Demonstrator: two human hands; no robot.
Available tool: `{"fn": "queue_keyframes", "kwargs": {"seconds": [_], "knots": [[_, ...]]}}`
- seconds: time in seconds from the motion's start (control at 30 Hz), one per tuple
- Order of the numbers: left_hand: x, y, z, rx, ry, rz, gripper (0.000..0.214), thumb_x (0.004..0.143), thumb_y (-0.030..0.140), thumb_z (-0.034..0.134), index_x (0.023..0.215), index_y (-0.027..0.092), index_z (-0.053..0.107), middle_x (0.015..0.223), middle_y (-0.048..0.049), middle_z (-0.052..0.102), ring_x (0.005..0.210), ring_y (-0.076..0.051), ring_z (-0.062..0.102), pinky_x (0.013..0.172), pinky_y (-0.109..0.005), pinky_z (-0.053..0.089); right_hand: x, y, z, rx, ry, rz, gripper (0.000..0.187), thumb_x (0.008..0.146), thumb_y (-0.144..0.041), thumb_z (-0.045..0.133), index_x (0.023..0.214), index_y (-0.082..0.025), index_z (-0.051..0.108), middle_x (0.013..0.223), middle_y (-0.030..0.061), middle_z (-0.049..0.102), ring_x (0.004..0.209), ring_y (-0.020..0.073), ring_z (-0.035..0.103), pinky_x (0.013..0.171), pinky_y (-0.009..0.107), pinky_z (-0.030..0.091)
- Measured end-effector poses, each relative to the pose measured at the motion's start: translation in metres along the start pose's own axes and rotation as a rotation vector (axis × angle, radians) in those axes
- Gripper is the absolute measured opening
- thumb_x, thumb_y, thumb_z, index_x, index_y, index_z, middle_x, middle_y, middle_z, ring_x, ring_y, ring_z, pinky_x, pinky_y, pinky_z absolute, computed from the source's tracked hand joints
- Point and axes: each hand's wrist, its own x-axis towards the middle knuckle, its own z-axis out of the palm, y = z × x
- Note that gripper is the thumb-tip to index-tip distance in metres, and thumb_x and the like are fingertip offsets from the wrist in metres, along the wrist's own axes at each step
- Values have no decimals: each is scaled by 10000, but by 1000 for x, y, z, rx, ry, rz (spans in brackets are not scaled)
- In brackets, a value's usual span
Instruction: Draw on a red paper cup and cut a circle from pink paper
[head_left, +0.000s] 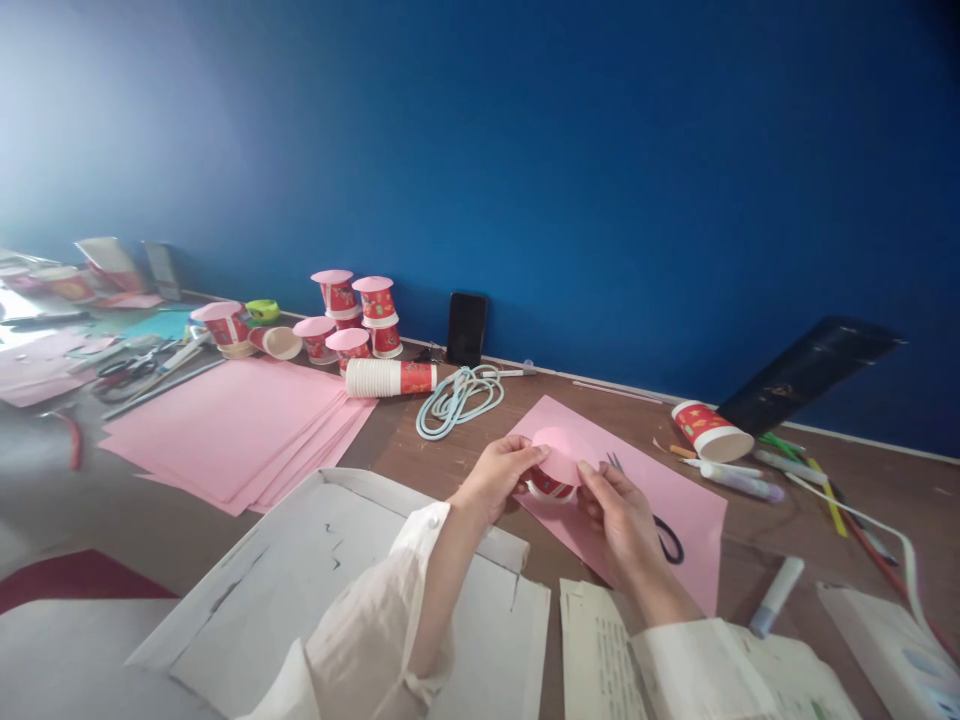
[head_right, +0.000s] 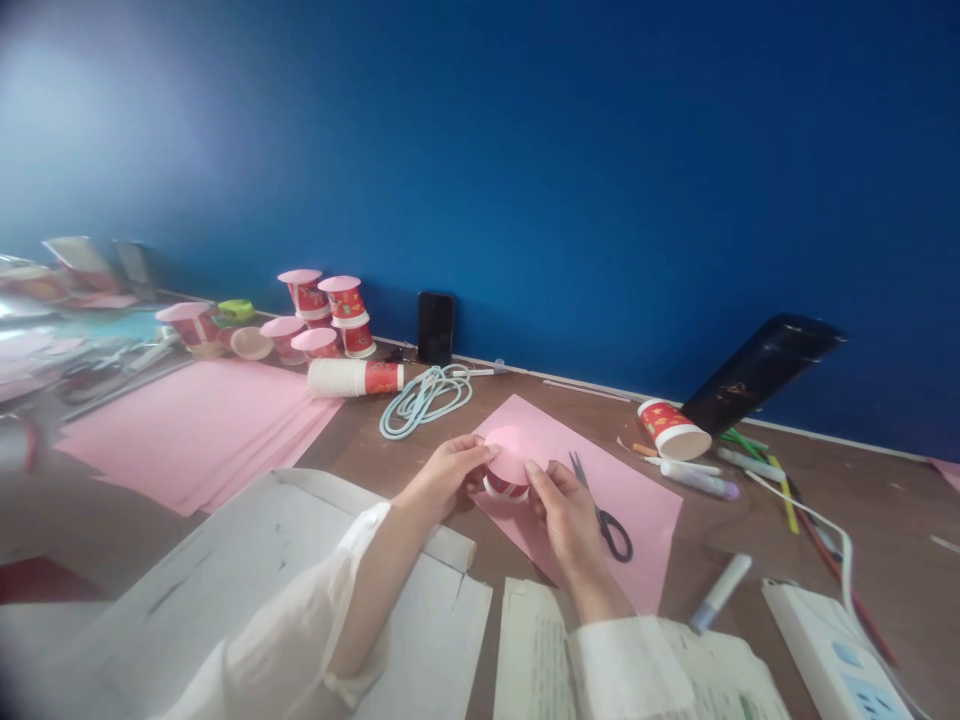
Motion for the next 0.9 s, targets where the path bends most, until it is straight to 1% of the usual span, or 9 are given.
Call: {"fn": "queue_keyframes", "kwargs": {"seconds": [0.27, 0.4, 0.5, 0.6, 0.67, 0.73, 0.77, 0.83, 0.9], "knots": [[-1, 2, 1, 21, 15, -27, 385, 603, 423, 806, 716, 184, 526, 522, 56, 505, 386, -40, 380, 404, -182, 236, -1, -4, 2, 15, -5, 27, 480, 667, -539, 768, 639, -214, 415, 488, -81, 387, 446, 65, 300, 419, 230, 169], [-2, 2, 1, 40, 32, -55, 384, 613, 440, 794, 734, 190, 530, 525, 56, 507, 378, -45, 380, 391, -185, 205, -1, -7, 4, 13, 17, 43, 477, 649, -540, 778, 660, -219, 426, 492, -79, 398, 446, 67, 306, 419, 230, 163], [-1, 1, 1, 42, 37, -36, 408, 601, 454, 805, 729, 188, 523, 528, 58, 500, 381, -40, 373, 392, -181, 208, -2, -6, 5, 4, 29, 40, 479, 651, -548, 774, 653, -221, 423, 490, -78, 392, 450, 73, 310, 426, 234, 180], [1, 0, 0, 61, 32, 3, 446, 592, 487, 811, 723, 184, 512, 531, 60, 485, 395, -38, 371, 401, -180, 240, -2, -3, 4, -24, 53, 4, 442, 679, -572, 743, 680, -227, 467, 486, -76, 381, 447, 84, 318, 430, 243, 219], [1, 1, -1, 112, 49, 37, 461, 631, 556, 768, 742, 184, 521, 545, 55, 482, 413, -49, 391, 414, -186, 279, -2, -1, 1, -85, 111, -78, 418, 713, -610, 692, 735, -229, 524, 495, -69, 405, 449, 98, 347, 436, 255, 269], [0, 3, -2, 223, 137, 138, 460, 716, 622, 669, 782, 182, 549, 595, 31, 517, 472, -77, 458, 466, -208, 365, -1, -1, -3, -209, 214, -216, 433, 759, -642, 622, 819, -215, 578, 561, -38, 490, 496, 125, 433, 476, 274, 355], [-2, 4, -3, 306, 205, 230, 452, 766, 628, 612, 813, 181, 571, 650, 7, 556, 540, -99, 513, 527, -231, 423, -1, -2, -4, -292, 276, -307, 450, 786, -643, 584, 875, -202, 601, 634, -9, 551, 557, 146, 492, 521, 290, 407], [-5, 6, -2, 533, 330, 494, 412, 859, 577, 520, 927, 185, 626, 850, -52, 636, 783, -155, 605, 744, -305, 497, 0, -5, -6, -484, 369, -522, 479, 851, -605, 514, 1042, -180, 625, 866, 66, 640, 774, 197, 588, 670, 339, 487], [-8, 7, -1, 796, 360, 756, 374, 928, 483, 446, 1102, 216, 643, 1120, -87, 634, 1081, -201, 568, 984, -388, 426, 1, -9, -5, -672, 397, -753, 465, 911, -530, 456, 1207, -199, 596, 1118, 115, 624, 1048, 240, 572, 874, 422, 480]]}}
